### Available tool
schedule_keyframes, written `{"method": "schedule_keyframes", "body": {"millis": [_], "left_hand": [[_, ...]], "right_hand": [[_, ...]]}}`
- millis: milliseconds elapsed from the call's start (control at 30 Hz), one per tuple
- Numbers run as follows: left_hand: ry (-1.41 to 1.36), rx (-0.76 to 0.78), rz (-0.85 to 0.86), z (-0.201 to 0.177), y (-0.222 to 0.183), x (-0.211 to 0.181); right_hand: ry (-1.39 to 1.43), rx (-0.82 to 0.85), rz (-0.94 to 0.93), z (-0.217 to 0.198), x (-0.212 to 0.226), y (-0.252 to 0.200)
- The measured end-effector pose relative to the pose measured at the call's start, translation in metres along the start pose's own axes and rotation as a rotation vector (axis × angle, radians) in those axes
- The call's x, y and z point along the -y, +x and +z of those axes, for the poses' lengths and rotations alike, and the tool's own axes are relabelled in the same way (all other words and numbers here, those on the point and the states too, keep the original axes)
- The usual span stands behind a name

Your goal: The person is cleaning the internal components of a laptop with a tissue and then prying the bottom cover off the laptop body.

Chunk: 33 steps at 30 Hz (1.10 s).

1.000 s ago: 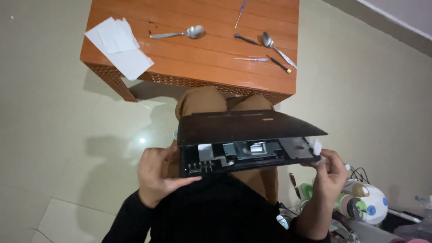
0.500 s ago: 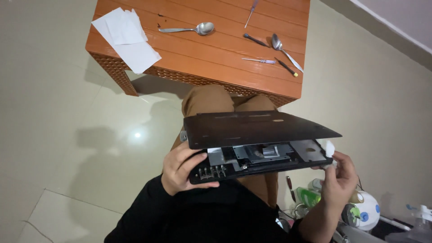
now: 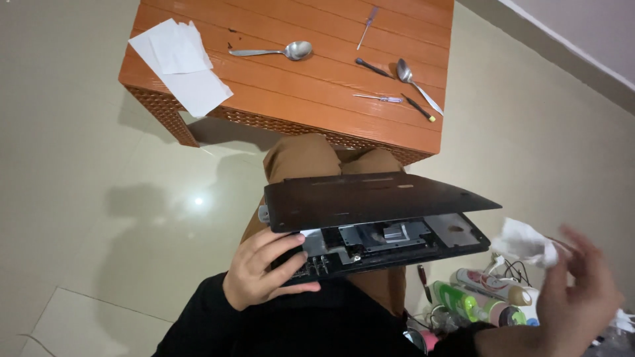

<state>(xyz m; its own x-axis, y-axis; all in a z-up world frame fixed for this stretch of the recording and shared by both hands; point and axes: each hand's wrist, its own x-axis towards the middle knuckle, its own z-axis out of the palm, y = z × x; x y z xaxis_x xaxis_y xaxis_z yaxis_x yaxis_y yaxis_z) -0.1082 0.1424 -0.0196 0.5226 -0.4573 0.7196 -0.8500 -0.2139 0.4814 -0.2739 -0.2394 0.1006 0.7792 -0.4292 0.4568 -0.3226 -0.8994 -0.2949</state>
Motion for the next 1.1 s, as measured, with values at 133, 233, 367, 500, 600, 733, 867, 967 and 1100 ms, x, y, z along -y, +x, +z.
{"method": "schedule_keyframes", "body": {"millis": [133, 233, 367, 500, 600, 733, 867, 967, 1100], "left_hand": [[0.018, 0.051, -0.024, -0.002, -0.002, -0.001], [-0.007, 0.067, 0.0, -0.007, 0.004, -0.003], [0.03, 0.09, -0.01, -0.012, 0.011, -0.005], [0.158, 0.211, 0.021, -0.028, 0.033, -0.011], [0.185, 0.263, 0.082, -0.036, 0.04, -0.015], [0.2, 0.334, 0.081, -0.037, 0.044, -0.017], [0.203, 0.322, 0.086, -0.035, 0.044, -0.015], [0.163, 0.336, 0.064, -0.036, 0.043, -0.013], [0.039, 0.393, -0.016, -0.033, 0.04, -0.009]], "right_hand": [[0.395, 0.299, 0.335, -0.001, 0.012, 0.017], [0.071, 0.313, 0.188, -0.007, 0.045, 0.037], [0.259, 0.337, 0.04, -0.018, 0.069, 0.04], [-0.026, 0.401, -0.085, -0.017, 0.09, 0.048], [-0.127, 0.657, -0.097, -0.01, 0.114, 0.074], [0.002, 0.537, -0.555, 0.007, 0.131, 0.086], [0.18, 0.646, -0.804, 0.017, 0.143, 0.091], [0.242, 0.694, -0.787, 0.023, 0.148, 0.091], [0.231, 0.7, -0.559, 0.022, 0.153, 0.091]]}}
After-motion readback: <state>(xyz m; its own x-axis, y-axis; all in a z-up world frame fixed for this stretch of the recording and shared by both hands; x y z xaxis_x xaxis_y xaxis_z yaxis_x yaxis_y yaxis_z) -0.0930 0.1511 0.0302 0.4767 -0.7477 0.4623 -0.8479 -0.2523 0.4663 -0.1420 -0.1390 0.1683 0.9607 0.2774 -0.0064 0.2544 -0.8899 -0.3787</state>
